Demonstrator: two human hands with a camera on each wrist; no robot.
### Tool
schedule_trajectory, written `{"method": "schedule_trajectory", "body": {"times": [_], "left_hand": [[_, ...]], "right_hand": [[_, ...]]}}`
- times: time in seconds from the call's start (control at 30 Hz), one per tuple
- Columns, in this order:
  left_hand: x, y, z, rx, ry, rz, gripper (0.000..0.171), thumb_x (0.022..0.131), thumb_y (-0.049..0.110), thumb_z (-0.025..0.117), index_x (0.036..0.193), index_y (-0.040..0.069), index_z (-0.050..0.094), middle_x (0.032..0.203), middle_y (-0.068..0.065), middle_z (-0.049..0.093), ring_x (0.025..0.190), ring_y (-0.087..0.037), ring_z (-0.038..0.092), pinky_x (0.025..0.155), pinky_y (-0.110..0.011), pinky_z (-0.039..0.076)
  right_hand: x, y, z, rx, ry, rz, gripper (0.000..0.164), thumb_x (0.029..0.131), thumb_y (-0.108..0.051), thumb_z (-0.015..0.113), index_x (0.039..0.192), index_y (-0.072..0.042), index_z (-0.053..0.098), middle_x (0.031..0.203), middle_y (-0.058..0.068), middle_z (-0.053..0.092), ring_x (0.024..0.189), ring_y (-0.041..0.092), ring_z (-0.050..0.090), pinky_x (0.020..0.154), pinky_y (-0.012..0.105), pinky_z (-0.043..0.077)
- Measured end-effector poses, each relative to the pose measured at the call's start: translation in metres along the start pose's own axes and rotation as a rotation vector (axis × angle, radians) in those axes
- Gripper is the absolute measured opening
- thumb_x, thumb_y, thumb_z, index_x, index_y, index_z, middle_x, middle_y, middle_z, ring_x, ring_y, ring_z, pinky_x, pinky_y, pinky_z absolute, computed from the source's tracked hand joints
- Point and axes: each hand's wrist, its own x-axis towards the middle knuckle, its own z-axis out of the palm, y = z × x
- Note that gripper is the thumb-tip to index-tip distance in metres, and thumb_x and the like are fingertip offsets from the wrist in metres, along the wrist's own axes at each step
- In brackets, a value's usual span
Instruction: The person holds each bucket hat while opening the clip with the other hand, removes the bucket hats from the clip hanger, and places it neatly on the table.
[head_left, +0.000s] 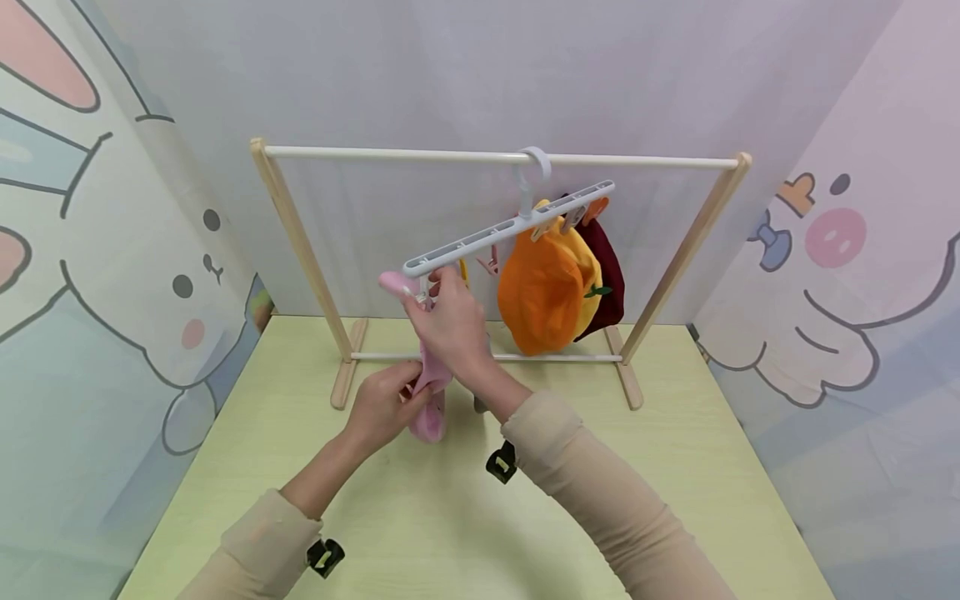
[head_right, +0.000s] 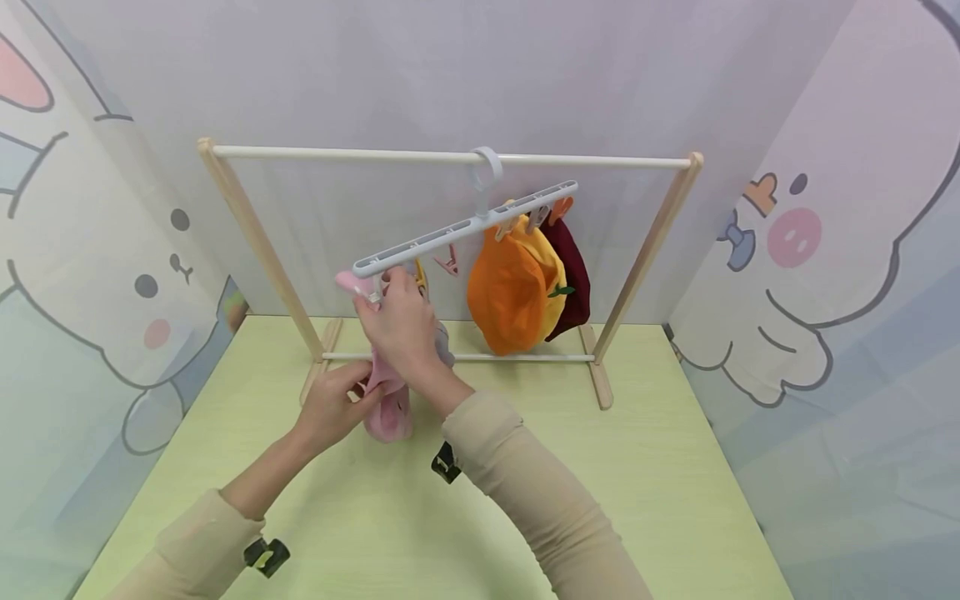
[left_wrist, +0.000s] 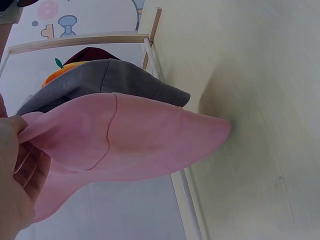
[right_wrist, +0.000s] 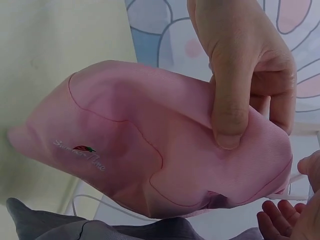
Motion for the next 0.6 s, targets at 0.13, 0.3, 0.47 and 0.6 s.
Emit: {"method": "schedule_trajectory", "body": {"times": [0.13,0.3,0.47,0.6], "left_hand": [[-0.0001,-0.0005,0.0004,-0.011,0.001,0.001,0.020,0.070,0.007,0.066,0.067,0.013,0.047,0.062,0.006,0.051,0.055,-0.004,0.052,0.049,-0.018,0.044],[0.0000,0.0002,-0.0001,-0.019,-0.005,-0.007,0.019,0.070,0.008,0.067,0.068,0.013,0.049,0.063,0.007,0.052,0.055,-0.003,0.052,0.049,-0.017,0.044],[-0.0011,-0.0007,-0.0007,-0.037,-0.003,-0.022,0.013,0.071,0.008,0.067,0.074,0.013,0.055,0.065,0.007,0.054,0.055,-0.003,0.052,0.049,-0.017,0.044],[-0.0021,-0.0018,-0.0003,-0.038,0.004,-0.034,0.012,0.071,0.008,0.066,0.075,0.013,0.056,0.066,0.008,0.054,0.055,-0.002,0.052,0.049,-0.016,0.043]], "right_hand": [[0.0004,-0.0004,0.0032,-0.028,0.026,-0.005,0.038,0.076,-0.040,0.060,0.098,-0.013,0.047,0.083,-0.002,0.058,0.063,0.008,0.054,0.051,0.024,0.042],[0.0005,0.0005,0.0034,-0.041,0.039,-0.034,0.033,0.076,-0.037,0.061,0.095,-0.013,0.048,0.081,-0.002,0.057,0.064,0.007,0.055,0.052,0.025,0.042],[0.0006,0.0021,0.0019,-0.049,0.033,-0.069,0.030,0.077,-0.035,0.060,0.093,-0.013,0.049,0.079,-0.001,0.057,0.063,0.008,0.055,0.051,0.024,0.042],[0.0016,0.0041,0.0022,-0.063,0.034,-0.092,0.027,0.077,-0.035,0.060,0.089,-0.012,0.050,0.077,-0.001,0.056,0.061,0.009,0.053,0.050,0.023,0.041]]}}
